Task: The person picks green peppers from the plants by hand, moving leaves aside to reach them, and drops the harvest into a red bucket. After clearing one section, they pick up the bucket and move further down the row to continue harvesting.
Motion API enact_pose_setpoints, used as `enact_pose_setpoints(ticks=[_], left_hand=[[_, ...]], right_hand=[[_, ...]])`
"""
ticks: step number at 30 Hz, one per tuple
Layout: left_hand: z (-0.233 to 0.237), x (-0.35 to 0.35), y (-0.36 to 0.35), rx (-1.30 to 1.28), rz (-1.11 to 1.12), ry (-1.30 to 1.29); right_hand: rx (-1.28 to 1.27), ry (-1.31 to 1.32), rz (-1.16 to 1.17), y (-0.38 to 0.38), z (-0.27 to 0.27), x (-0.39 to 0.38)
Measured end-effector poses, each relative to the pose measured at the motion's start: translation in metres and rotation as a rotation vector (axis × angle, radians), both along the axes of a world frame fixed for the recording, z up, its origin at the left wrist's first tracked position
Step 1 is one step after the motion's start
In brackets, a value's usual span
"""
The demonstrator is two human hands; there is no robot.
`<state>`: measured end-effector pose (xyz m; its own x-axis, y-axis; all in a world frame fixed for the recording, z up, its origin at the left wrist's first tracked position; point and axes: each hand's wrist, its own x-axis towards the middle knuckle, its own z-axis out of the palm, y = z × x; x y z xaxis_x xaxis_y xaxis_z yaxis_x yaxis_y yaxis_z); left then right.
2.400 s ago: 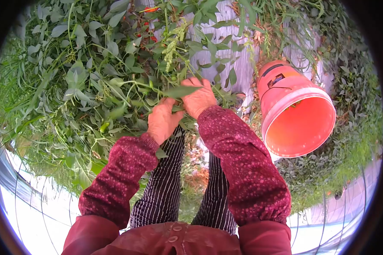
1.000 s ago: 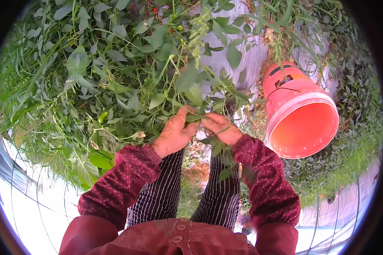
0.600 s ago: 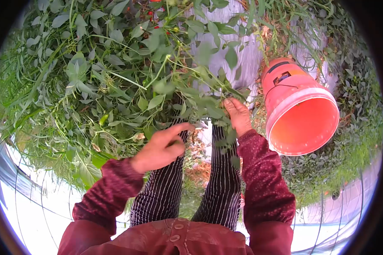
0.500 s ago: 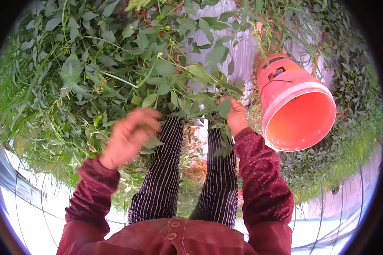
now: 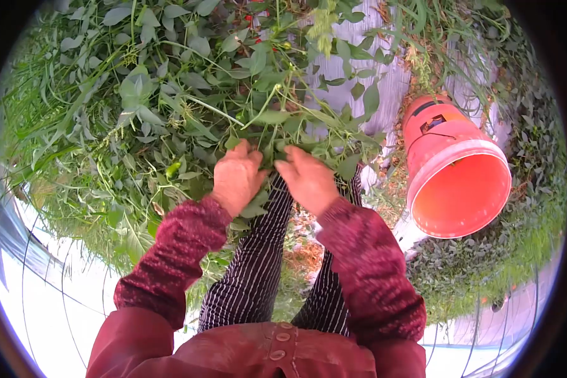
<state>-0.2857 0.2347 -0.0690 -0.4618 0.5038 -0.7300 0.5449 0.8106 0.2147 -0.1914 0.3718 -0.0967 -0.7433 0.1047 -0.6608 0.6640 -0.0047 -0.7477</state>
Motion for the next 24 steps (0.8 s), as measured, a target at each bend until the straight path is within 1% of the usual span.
enact_pose_setpoints(ticks=[1,2,3,4,5,6,7,8,9,10,11,12,13,14,15,16,17,18,20,21,23,24], left_hand=[[0.004,0.005,0.004,0.006,0.010,0.022],[0.007,0.013,0.005,0.129,-0.006,0.108],[0.014,0.017,0.009,0.101,-0.003,0.050],[0.020,0.019,0.013,0.073,0.000,-0.008],[0.023,0.018,0.015,0.082,-0.002,-0.010],[0.026,0.015,0.015,0.069,0.123,-0.153],[0.029,0.013,0.015,0.054,0.249,-0.298],[0.032,0.010,0.016,0.060,0.253,-0.302],[0.037,0.006,0.019,0.053,0.315,-0.406],[0.044,0.000,0.022,0.043,0.377,-0.511],[0.052,-0.011,0.025,0.061,0.248,-0.632],[0.049,-0.016,0.019,0.107,0.265,-0.508],[0.042,-0.022,0.010,0.153,0.279,-0.382],[0.027,-0.036,-0.001,0.171,0.223,-0.216],[0.018,-0.054,-0.003,0.053,0.242,-0.180],[0.008,-0.066,-0.004,0.096,0.325,-0.133],[-0.008,-0.071,-0.002,0.105,0.293,-0.016],[-0.023,-0.075,0.001,0.156,0.207,0.063],[-0.035,-0.086,0.025,-0.182,0.035,-0.083],[-0.044,-0.085,0.024,-0.178,0.037,-0.087],[-0.061,-0.078,0.016,-0.273,-0.118,-0.107],[-0.057,-0.079,0.015,-0.273,-0.118,-0.113]], right_hand=[[0.006,-0.012,0.006,-0.013,-0.012,-0.010],[0.014,-0.029,0.015,-0.022,-0.020,-0.018],[0.024,-0.030,0.016,-0.028,-0.023,-0.024],[-0.239,-0.243,-0.173,-0.033,-0.026,-0.028],[-0.504,-0.451,-0.366,-0.034,-0.027,-0.031],[-0.498,-0.451,-0.368,-0.035,-0.031,-0.027],[-0.414,-0.390,-0.332,-0.036,-0.034,-0.022],[-0.328,-0.329,-0.294,-0.036,-0.037,-0.017],[-0.217,-0.373,-0.331,-0.036,-0.040,-0.016],[-0.212,-0.376,-0.327,-0.034,-0.049,-0.011],[-0.183,-0.387,-0.402,-0.028,-0.060,-0.005],[-0.157,-0.393,-0.480,-0.023,-0.067,0.000],[-0.157,-0.351,-0.345,-0.014,-0.060,-0.002],[-0.157,-0.353,-0.349,-0.012,-0.056,-0.004],[-0.194,-0.400,-0.361,-0.008,-0.055,-0.005],[-0.231,-0.447,-0.371,-0.004,-0.052,-0.005],[-0.382,-0.457,-0.444,0.006,-0.042,-0.010],[-0.376,-0.466,-0.444,0.007,-0.043,-0.008],[-0.369,-0.435,-0.405,0.010,-0.049,-0.006],[-0.359,-0.437,-0.386,0.013,-0.045,-0.010],[-0.357,-0.443,-0.388,0.016,-0.048,-0.009],[-0.363,-0.450,-0.390,0.017,-0.050,-0.006]])
